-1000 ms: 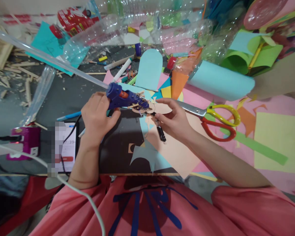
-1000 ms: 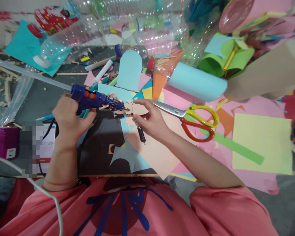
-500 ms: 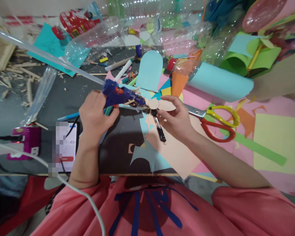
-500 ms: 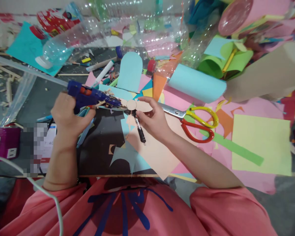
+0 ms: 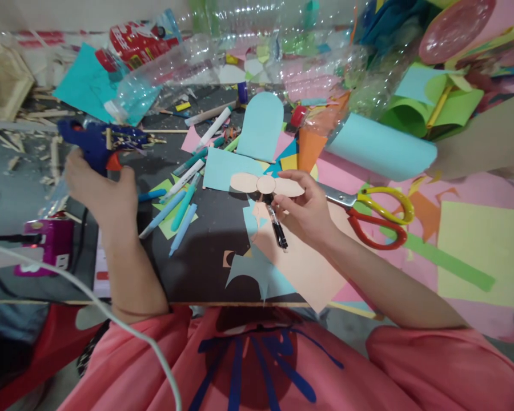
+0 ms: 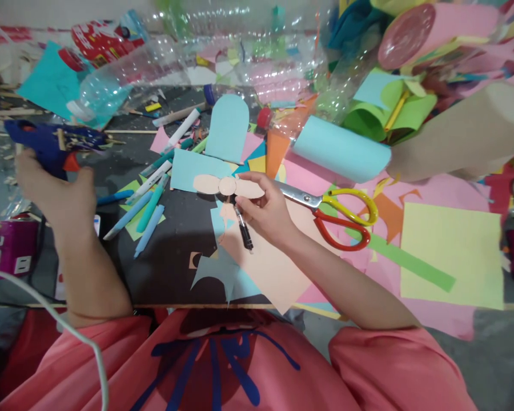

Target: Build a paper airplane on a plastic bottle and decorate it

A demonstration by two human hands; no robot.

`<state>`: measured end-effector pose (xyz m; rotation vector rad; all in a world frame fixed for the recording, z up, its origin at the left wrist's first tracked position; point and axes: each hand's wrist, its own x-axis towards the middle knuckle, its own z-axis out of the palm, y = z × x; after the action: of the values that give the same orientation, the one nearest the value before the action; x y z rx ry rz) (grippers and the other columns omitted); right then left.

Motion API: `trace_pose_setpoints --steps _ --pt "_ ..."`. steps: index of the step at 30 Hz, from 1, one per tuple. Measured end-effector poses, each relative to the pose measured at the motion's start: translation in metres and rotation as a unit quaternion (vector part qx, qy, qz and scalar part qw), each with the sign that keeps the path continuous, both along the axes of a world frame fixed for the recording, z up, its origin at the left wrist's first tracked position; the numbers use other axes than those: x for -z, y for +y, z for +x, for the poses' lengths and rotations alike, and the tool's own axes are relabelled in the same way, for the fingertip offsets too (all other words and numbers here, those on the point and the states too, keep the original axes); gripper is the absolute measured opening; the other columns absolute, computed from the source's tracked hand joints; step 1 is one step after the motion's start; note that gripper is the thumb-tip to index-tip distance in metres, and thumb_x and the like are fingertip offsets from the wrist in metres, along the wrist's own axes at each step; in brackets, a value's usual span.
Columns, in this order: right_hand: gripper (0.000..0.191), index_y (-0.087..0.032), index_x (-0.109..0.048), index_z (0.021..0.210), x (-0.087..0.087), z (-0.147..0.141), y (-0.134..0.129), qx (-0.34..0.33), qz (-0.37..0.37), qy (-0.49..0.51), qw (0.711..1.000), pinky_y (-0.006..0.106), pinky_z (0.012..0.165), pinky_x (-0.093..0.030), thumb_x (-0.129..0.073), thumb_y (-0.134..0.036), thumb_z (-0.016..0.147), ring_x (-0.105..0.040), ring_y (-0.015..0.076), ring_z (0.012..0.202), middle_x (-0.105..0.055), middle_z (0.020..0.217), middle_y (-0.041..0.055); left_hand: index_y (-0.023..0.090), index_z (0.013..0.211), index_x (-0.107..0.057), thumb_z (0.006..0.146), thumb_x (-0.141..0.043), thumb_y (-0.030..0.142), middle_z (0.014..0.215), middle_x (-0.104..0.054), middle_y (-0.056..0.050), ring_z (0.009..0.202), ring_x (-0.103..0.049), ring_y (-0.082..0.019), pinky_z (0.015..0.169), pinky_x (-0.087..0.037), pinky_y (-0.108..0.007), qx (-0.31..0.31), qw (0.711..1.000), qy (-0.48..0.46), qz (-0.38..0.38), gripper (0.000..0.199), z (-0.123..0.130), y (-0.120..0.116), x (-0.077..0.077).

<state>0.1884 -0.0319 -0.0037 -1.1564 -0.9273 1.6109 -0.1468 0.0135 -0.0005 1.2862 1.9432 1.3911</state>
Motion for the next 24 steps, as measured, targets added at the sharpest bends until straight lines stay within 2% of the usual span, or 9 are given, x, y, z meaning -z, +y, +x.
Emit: trace_pose_setpoints --steps 3,5,8,10,12,15,19,21,24 --pt "0.051 -0.030 -0.053 0.106 0.001 0.000 0.000 -0.010 -0.001 0.014 1.000 0.026 0.046 -0.047 -0.082 -0.046 0.068 -0.061 0.0131 0.056 -0.059 0.064 -0.0070 0.023 0.100 -0.052 0.070 -0.079 0.022 0.130 -0.056 -0.004 0.146 -0.022 -0.045 0.107 -0.021 -0.070 -0.076 0.985 0.154 -0.008 0.040 -0.005 0.000 0.004" --pt "0.050 -0.031 -0.053 0.106 0.001 0.000 0.000 -0.013 0.004 0.015 1.000 0.025 0.045 -0.047 -0.082 -0.046 0.068 -0.061 0.0126 0.056 -0.060 0.065 -0.0068 0.023 0.101 -0.056 0.071 -0.080 0.025 0.131 -0.056 -0.004 0.145 -0.027 -0.043 0.110 -0.012 -0.070 -0.060 0.979 0.196 -0.007 0.039 0.001 0.001 0.004" --pt "0.049 -0.031 -0.054 0.105 0.002 0.000 0.001 -0.017 0.006 0.021 1.000 0.023 0.045 -0.047 -0.082 -0.046 0.068 -0.062 0.0121 0.057 -0.058 0.067 -0.0067 0.019 0.106 -0.061 0.063 -0.086 0.028 0.136 -0.052 -0.009 0.140 -0.032 -0.040 0.115 -0.013 -0.064 -0.042 0.971 0.228 0.059 0.051 0.026 0.002 -0.001" --pt "0.049 -0.031 -0.054 0.105 0.002 0.001 0.001 -0.014 0.013 0.019 1.000 0.024 0.047 -0.048 -0.082 -0.047 0.068 -0.061 0.0113 0.057 -0.057 0.070 -0.0068 0.022 0.104 -0.063 0.078 -0.075 0.036 0.123 -0.060 -0.006 0.128 -0.049 -0.029 0.112 -0.032 -0.051 0.042 0.985 0.149 0.075 0.031 0.053 0.000 -0.005" --pt "0.047 -0.032 -0.053 0.105 0.003 0.001 0.001 -0.011 0.029 0.008 0.999 0.026 0.049 -0.051 -0.080 -0.048 0.070 -0.058 0.0104 0.055 -0.055 0.072 -0.0068 0.024 0.096 -0.063 0.085 -0.065 0.050 0.104 -0.067 -0.004 0.100 -0.064 -0.020 0.091 -0.049 -0.038 0.132 0.990 0.003 0.051 0.028 0.083 -0.006 -0.007" --pt "0.047 -0.032 -0.052 0.107 0.004 0.002 0.002 -0.003 0.047 -0.009 0.999 0.030 0.052 -0.054 -0.078 -0.049 0.072 -0.056 0.0108 0.054 -0.055 0.075 -0.0059 0.022 0.095 -0.061 0.079 -0.067 0.057 0.082 -0.070 -0.001 0.072 -0.067 -0.015 0.069 -0.054 -0.029 0.256 0.948 -0.171 -0.084 0.040 0.120 -0.018 -0.011" --pt "0.050 -0.032 -0.052 0.107 0.005 0.002 0.002 0.008 0.055 -0.015 0.998 0.030 0.051 -0.053 -0.079 -0.053 0.070 -0.057 0.0118 0.058 -0.056 0.083 -0.0031 0.016 0.085 -0.061 0.075 -0.070 0.056 0.077 -0.073 -0.005 0.066 -0.068 -0.014 0.064 -0.055 -0.025 0.299 0.875 -0.312 -0.220 0.042 0.147 -0.029 -0.019" --pt "0.050 -0.032 -0.052 0.106 0.005 0.002 0.002 0.002 0.056 -0.015 0.998 0.031 0.053 -0.055 -0.079 -0.053 0.070 -0.058 0.0119 0.060 -0.058 0.090 -0.0019 0.014 0.085 -0.063 0.074 -0.071 0.054 0.078 -0.074 -0.008 0.066 -0.069 -0.015 0.063 -0.056 -0.025 0.301 0.848 -0.360 -0.247 0.042 0.155 -0.030 -0.020" --pt "0.046 -0.032 -0.053 0.105 0.005 0.001 0.002 -0.007 0.054 -0.017 0.998 0.034 0.061 -0.058 -0.078 -0.051 0.071 -0.061 0.0118 0.065 -0.058 0.106 0.0003 0.014 0.083 -0.061 0.071 -0.076 0.042 0.071 -0.072 -0.005 0.059 -0.068 -0.014 0.058 -0.055 -0.024 0.264 0.859 -0.382 -0.216 0.034 0.164 -0.027 -0.015"
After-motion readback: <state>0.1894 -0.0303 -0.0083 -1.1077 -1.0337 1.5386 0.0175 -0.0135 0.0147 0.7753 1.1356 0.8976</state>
